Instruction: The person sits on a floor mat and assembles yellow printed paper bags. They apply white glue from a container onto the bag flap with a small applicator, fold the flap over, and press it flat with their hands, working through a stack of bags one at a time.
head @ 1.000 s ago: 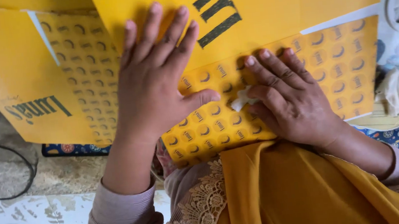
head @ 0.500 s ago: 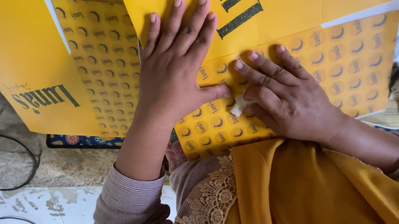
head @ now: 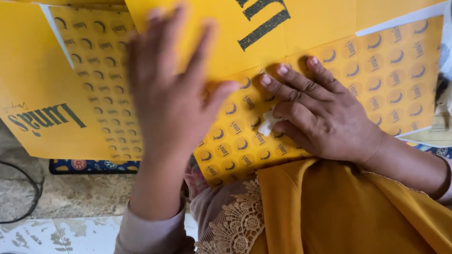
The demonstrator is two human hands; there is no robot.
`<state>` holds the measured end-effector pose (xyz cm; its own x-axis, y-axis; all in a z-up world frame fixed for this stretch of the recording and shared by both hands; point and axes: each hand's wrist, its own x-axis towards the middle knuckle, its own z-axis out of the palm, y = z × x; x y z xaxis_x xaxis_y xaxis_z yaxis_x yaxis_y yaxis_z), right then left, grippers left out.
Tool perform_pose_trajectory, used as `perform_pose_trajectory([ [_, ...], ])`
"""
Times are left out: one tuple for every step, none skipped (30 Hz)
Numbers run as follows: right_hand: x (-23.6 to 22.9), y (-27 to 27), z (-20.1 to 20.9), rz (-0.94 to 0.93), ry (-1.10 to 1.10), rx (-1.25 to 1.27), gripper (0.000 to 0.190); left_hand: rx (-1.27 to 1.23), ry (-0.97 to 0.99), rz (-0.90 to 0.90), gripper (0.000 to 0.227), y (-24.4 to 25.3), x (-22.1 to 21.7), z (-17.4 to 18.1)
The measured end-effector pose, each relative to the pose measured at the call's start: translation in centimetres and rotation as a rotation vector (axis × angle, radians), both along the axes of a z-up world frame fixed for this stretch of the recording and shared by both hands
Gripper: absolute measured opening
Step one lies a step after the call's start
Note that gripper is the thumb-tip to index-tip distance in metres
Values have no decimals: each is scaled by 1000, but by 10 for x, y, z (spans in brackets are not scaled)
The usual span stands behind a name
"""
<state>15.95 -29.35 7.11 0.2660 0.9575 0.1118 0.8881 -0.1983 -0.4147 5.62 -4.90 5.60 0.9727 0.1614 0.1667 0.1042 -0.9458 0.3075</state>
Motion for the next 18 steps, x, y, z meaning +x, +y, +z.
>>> perform_pose_trajectory([
  [0, 2, 0, -2, 17, 6, 19, 26, -88, 87, 67, 7, -10, 3],
  [1, 1, -1, 3, 22, 8, 19, 29, -84, 92, 67, 10, -20, 0],
  [0, 1, -2, 5, 16, 9, 20, -9, -137, 201, 64, 14, -32, -1],
  [0, 1, -2, 7, 10, 11, 21, -45, -192, 309, 65, 17, -45, -2],
  [-1, 1, -3, 14, 11, 19, 21, -36, -192, 315, 65, 16, -50, -7],
  [-1, 1, -4, 11, -3, 17, 21, -121, -214, 320, 57, 16, -56, -13],
  [-3, 0, -5, 7, -15, 13, 21, -208, -233, 324, 53, 14, -62, -18],
  [-3, 1, -4, 14, -12, 18, 21, -202, -232, 330, 53, 12, -59, -13],
  [-3, 2, -4, 6, -4, 12, 20, -210, -195, 342, 44, 8, -56, -9],
  [-3, 2, -3, -3, 3, 6, 19, -219, -159, 354, 37, 4, -52, -5],
  [-3, 3, -3, -1, -4, 11, 19, -216, -168, 354, 37, 3, -51, -3],
  [-3, 3, -2, 0, 2, 15, 20, -199, -183, 345, 34, 1, -50, -2],
  [-4, 2, -2, -3, 10, 13, 21, -186, -195, 332, 31, -1, -49, -1],
  [-3, 3, -2, -6, 5, 13, 21, -188, -199, 329, 31, -3, -47, 2],
  [-3, 3, -2, 0, 5, 11, 20, -232, -183, 310, 47, -7, -48, 6],
  [-3, 2, -2, 5, 5, 9, 19, -276, -167, 290, 64, -10, -49, 9],
  [-4, 2, -2, 11, 5, 14, 19, -271, -169, 296, 64, -8, -51, 7],
  [-4, 3, -2, 10, 10, 15, 20, -241, -137, 355, 61, -6, -52, 4],
])
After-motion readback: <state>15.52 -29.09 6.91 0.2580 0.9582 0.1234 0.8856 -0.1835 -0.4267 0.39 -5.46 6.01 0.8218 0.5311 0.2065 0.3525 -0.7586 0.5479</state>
